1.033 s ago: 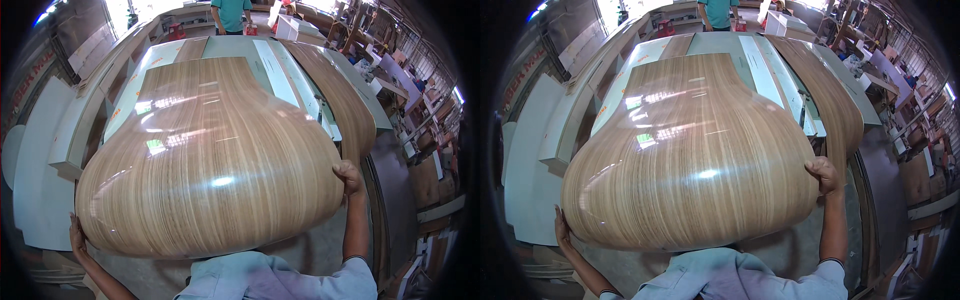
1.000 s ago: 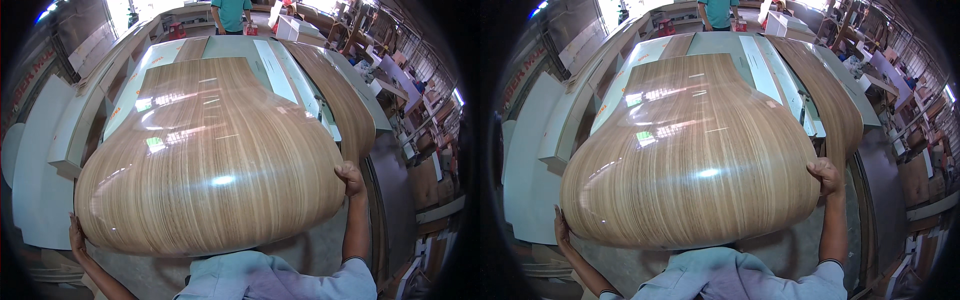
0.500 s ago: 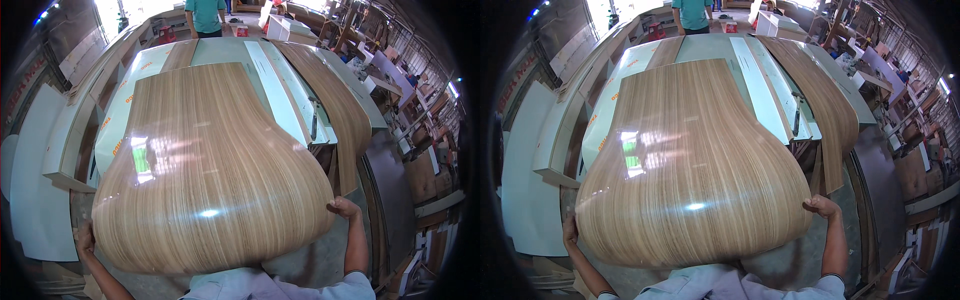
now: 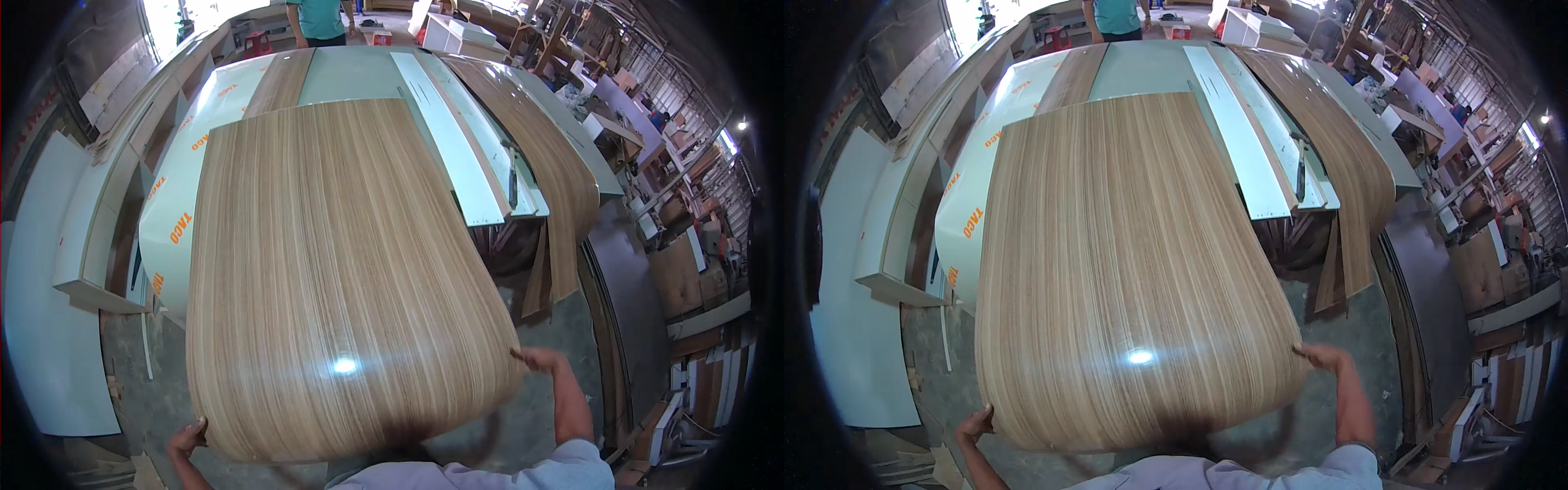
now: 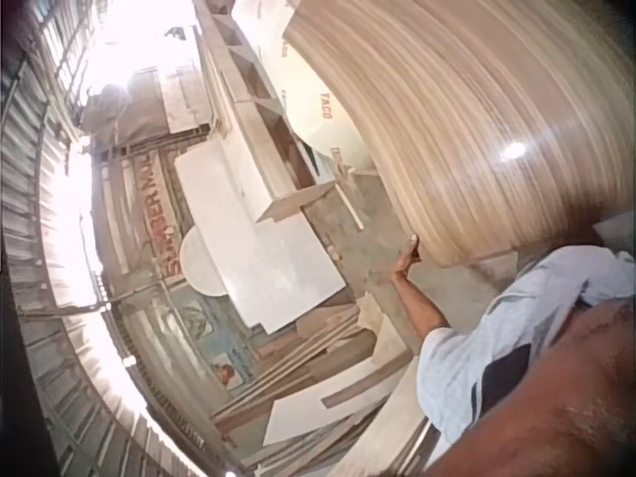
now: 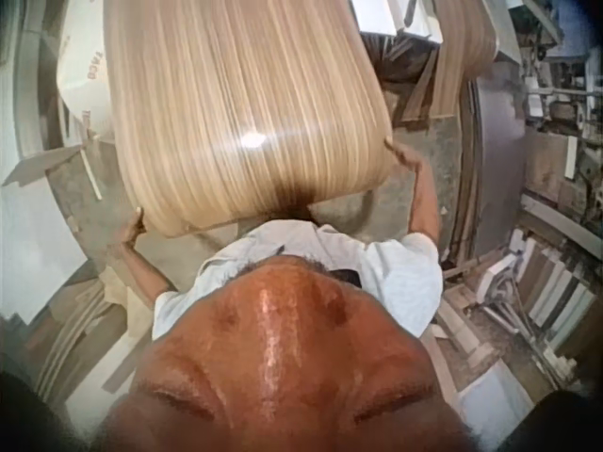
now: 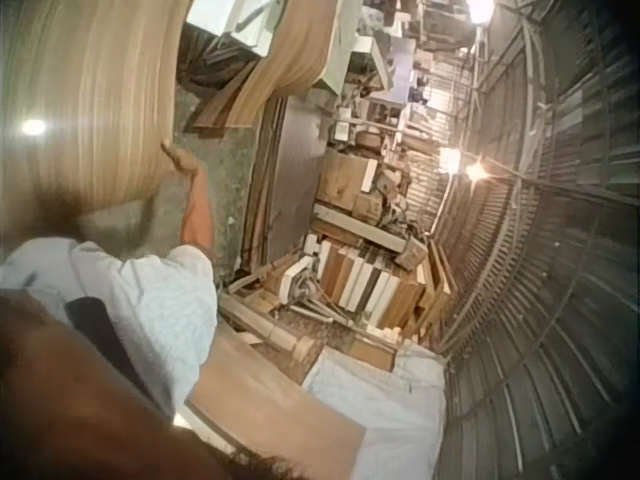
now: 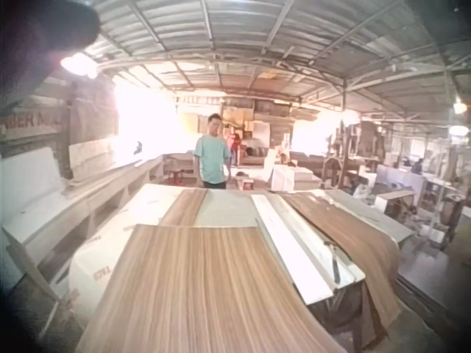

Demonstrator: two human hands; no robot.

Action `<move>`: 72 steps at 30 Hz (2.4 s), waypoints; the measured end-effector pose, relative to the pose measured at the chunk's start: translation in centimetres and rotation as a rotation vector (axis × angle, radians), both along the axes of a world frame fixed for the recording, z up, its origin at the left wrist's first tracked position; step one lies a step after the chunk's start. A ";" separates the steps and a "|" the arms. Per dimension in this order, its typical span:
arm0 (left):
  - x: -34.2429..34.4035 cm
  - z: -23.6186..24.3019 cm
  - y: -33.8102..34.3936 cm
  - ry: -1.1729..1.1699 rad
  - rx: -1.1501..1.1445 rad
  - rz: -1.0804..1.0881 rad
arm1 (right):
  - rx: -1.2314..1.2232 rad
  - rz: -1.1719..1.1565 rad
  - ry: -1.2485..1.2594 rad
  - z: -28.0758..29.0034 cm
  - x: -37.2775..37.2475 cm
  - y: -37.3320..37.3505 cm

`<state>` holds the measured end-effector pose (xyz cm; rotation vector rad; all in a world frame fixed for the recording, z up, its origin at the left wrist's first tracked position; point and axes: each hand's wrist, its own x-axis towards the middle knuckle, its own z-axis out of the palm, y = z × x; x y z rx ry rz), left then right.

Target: The person applies wood-grain laminate sheets onto large furniture panels by hand, smoothing the surface with their palms and using a hammer to tap the edges for a secure fit.

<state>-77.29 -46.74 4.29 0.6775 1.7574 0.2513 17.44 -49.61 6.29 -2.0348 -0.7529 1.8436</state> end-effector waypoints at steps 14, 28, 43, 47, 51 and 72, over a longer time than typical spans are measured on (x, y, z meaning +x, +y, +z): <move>3.2 -4.2 7.0 -0.003 -0.076 -0.199 | 0.213 -0.033 -0.163 6.1 -3.7 2.2; 11.6 -6.3 9.3 -0.012 0.236 0.199 | 0.260 -0.307 -0.081 3.3 0.4 -5.6; 18.0 -6.8 20.4 0.388 0.778 0.183 | -0.235 -0.113 0.239 -10.3 7.0 -2.9; 20.8 -6.7 20.8 0.407 0.728 0.161 | -0.238 -0.254 0.196 -10.9 7.8 -1.6; 23.1 -6.1 21.1 0.492 0.769 0.195 | -0.296 0.506 -0.835 -6.0 9.7 9.5; 25.7 -1.0 24.4 0.492 0.675 0.231 | 0.387 0.468 -1.219 -2.3 1.2 58.0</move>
